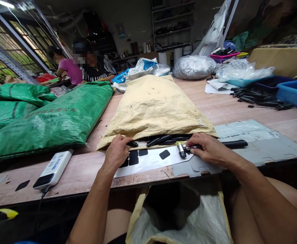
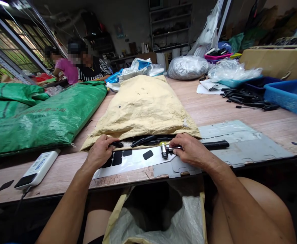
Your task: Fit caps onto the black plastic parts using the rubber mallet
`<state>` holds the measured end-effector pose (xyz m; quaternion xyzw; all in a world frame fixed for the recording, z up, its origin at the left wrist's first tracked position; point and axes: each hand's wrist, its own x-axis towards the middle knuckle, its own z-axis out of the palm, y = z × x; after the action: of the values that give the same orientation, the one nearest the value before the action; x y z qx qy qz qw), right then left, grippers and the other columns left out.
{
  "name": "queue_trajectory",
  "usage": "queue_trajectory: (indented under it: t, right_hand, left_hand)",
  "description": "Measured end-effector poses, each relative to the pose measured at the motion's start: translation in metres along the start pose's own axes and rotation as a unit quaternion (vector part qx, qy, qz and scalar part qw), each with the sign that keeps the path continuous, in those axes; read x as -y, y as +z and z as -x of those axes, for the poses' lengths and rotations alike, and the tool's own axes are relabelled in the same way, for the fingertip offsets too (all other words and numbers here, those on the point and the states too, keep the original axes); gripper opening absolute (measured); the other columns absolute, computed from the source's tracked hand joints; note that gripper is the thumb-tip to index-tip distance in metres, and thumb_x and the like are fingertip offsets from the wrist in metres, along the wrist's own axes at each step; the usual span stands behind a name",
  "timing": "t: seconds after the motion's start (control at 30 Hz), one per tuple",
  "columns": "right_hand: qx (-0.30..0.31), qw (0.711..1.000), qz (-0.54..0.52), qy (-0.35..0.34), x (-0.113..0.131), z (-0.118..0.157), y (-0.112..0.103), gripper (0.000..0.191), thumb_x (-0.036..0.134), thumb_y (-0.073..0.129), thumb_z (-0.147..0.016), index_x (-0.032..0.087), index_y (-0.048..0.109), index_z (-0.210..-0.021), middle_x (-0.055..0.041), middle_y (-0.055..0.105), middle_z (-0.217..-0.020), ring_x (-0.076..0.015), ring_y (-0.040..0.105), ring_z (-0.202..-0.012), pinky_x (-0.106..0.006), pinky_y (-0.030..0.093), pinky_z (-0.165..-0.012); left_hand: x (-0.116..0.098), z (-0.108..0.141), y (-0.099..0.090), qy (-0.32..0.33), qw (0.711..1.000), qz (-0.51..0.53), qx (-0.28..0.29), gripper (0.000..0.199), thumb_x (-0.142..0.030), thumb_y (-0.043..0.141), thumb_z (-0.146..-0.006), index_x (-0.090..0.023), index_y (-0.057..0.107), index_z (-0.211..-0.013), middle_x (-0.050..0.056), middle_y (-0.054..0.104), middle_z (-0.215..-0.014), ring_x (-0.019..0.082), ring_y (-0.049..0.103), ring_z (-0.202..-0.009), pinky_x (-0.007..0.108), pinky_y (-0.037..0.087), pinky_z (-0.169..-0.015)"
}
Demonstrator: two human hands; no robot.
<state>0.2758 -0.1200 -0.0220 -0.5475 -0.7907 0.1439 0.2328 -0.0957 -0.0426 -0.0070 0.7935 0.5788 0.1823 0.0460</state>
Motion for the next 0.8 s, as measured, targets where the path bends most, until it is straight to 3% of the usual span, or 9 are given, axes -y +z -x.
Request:
queue_trajectory:
  t: [0.13, 0.23, 0.37, 0.53, 0.8]
  right_hand:
    - [0.006, 1.0, -0.003, 0.007, 0.002, 0.0, -0.001, 0.015, 0.02, 0.059, -0.086, 0.025, 0.069, -0.096, -0.003, 0.065, -0.097, -0.0208, 0.058, -0.096, -0.036, 0.043, -0.088]
    - [0.007, 1.0, -0.001, 0.005, 0.004, 0.0, -0.003, 0.016, 0.02, 0.06, -0.085, 0.024, 0.069, -0.097, -0.0035, 0.064, -0.098, -0.0212, 0.057, -0.098, -0.036, 0.043, -0.089]
    - [0.018, 1.0, 0.002, -0.001, 0.005, 0.0, -0.005, 0.014, 0.02, 0.061, -0.085, 0.024, 0.068, -0.096, -0.0033, 0.064, -0.097, -0.0208, 0.058, -0.097, -0.035, 0.044, -0.087]
    - [0.005, 1.0, 0.014, -0.028, 0.006, 0.002, -0.005, 0.011, 0.022, 0.056, -0.092, 0.024, 0.065, -0.098, -0.0038, 0.064, -0.1, -0.0202, 0.059, -0.098, -0.033, 0.046, -0.085]
    - [-0.092, 0.991, -0.035, -0.092, 0.028, 0.003, -0.01, 0.022, 0.024, 0.049, -0.099, 0.026, 0.064, -0.114, -0.0058, 0.064, -0.103, -0.019, 0.062, -0.093, -0.031, 0.05, -0.081]
  left_hand:
    - [0.001, -0.002, -0.005, 0.053, 0.998, -0.036, 0.012, 0.023, -0.015, 0.062, -0.082, -0.023, 0.075, -0.099, 0.007, 0.06, -0.101, 0.029, 0.055, -0.105, 0.043, 0.047, -0.094]
    - [-0.012, 0.007, -0.012, 0.086, 0.996, -0.005, 0.017, 0.016, -0.017, 0.062, -0.086, -0.021, 0.07, -0.098, 0.006, 0.064, -0.101, 0.027, 0.055, -0.102, 0.044, 0.044, -0.094]
    - [-0.051, 0.027, -0.008, 0.135, 0.985, 0.106, 0.031, 0.015, -0.021, 0.061, -0.091, -0.021, 0.066, -0.106, 0.004, 0.068, -0.101, 0.024, 0.055, -0.098, 0.039, 0.043, -0.09]
    - [-0.094, 0.037, 0.019, 0.171, 0.961, 0.193, 0.103, 0.016, -0.018, 0.067, -0.087, -0.022, 0.071, -0.101, 0.004, 0.069, -0.098, 0.023, 0.055, -0.099, 0.036, 0.041, -0.09]
    - [-0.09, 0.032, 0.031, 0.142, 0.954, 0.246, 0.099, 0.018, -0.029, 0.078, -0.08, -0.023, 0.076, -0.096, 0.004, 0.068, -0.092, 0.023, 0.056, -0.093, 0.036, 0.04, -0.088]
